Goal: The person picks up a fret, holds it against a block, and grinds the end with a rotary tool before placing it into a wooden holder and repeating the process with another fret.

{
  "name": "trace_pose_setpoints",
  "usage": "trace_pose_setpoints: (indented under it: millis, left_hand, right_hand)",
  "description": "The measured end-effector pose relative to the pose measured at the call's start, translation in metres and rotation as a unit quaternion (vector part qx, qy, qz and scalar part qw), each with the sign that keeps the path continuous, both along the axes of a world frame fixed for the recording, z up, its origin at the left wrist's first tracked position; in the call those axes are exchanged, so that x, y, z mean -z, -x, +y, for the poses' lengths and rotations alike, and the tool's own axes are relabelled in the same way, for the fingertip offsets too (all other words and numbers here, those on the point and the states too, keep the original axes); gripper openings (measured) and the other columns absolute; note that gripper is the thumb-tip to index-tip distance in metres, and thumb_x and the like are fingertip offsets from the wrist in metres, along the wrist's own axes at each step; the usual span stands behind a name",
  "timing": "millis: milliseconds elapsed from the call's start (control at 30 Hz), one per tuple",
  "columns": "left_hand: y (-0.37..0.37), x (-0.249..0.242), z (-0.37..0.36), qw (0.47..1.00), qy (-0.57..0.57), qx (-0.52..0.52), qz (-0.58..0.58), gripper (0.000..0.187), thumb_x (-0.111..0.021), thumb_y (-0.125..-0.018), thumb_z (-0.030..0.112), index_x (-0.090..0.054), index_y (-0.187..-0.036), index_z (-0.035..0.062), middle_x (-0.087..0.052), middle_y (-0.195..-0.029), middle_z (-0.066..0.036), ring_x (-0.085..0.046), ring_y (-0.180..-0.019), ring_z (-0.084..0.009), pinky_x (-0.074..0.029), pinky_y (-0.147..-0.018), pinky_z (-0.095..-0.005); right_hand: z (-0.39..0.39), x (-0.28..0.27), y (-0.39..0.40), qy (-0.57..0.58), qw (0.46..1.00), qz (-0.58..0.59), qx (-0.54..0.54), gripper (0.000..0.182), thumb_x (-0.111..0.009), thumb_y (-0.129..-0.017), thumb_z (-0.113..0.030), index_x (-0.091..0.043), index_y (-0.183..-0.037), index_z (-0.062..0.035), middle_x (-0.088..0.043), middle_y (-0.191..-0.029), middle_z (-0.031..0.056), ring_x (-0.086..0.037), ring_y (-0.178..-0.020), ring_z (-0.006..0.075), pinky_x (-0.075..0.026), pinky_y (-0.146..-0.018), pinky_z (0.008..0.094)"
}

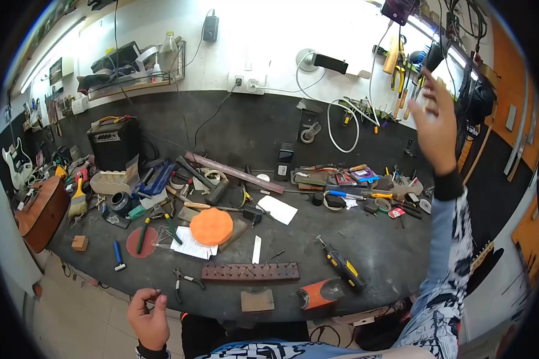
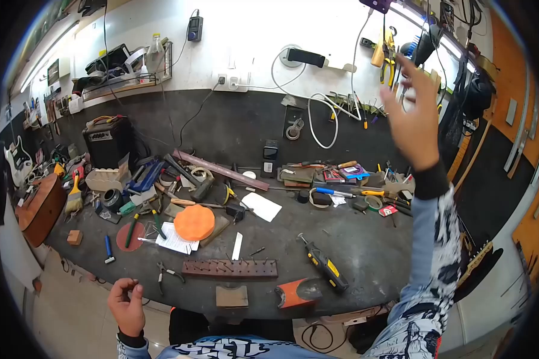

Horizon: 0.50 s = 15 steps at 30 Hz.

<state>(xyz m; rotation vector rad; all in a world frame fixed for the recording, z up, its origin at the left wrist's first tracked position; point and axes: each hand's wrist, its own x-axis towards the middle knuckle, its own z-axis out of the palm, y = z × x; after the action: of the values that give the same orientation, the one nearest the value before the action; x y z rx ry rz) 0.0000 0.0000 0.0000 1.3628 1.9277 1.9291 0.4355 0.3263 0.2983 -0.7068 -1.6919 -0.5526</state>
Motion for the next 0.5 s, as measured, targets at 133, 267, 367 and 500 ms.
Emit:
trace_pose_setpoints:
  millis: [133,267,367,500]
  left_hand:
    - [-0.024,-0.014,0.022,0.998,-0.030,0.040,0.032,0.012,-0.071,-0.090,0.002,-0.063,-0.099,-0.0004,-0.064,-0.097,-0.011,-0.061,-0.088,-0.0194,-0.048,-0.081,-0.0297]
    - [-0.043,-0.036,0.035,0.993,-0.067,0.052,0.077,0.015,-0.076,-0.079,-0.002,-0.066,-0.090,-0.0023,-0.067,-0.091,-0.014,-0.064,-0.082,-0.0244,-0.050,-0.076,-0.0329]
    - [-0.052,-0.048,0.037,0.991,-0.072,0.084,0.075,0.014,-0.076,-0.079,-0.002,-0.068,-0.090,-0.0021,-0.068,-0.090,-0.014,-0.065,-0.081,-0.0245,-0.050,-0.074,-0.0325]
    - [-0.067,-0.054,0.045,0.980,-0.061,0.185,0.042,0.012,-0.074,-0.085,-0.003,-0.065,-0.094,-0.0028,-0.067,-0.095,-0.011,-0.063,-0.089,-0.0174,-0.049,-0.081,-0.0291]
  right_hand:
    - [-0.078,0.058,0.027,0.011,0.995,-0.084,-0.051,0.056,-0.075,-0.080,-0.009,-0.061,-0.135,-0.0064,-0.057,-0.120,0.0126,-0.058,-0.106,0.0250,-0.048,-0.090,0.0360]
    - [-0.118,0.099,0.032,0.062,0.988,-0.097,-0.102,0.053,-0.075,-0.078,-0.005,-0.064,-0.130,0.0001,-0.057,-0.119,0.0164,-0.059,-0.106,0.0290,-0.048,-0.093,0.0382]
    - [-0.135,0.125,0.039,0.114,0.982,-0.046,-0.141,0.053,-0.076,-0.079,-0.005,-0.064,-0.130,0.0009,-0.057,-0.118,0.0175,-0.060,-0.105,0.0300,-0.049,-0.090,0.0381]
    - [-0.159,0.159,0.058,0.152,0.963,-0.080,-0.209,0.050,-0.078,-0.079,-0.004,-0.067,-0.127,0.0006,-0.058,-0.116,0.0168,-0.062,-0.099,0.0284,-0.051,-0.085,0.0353]
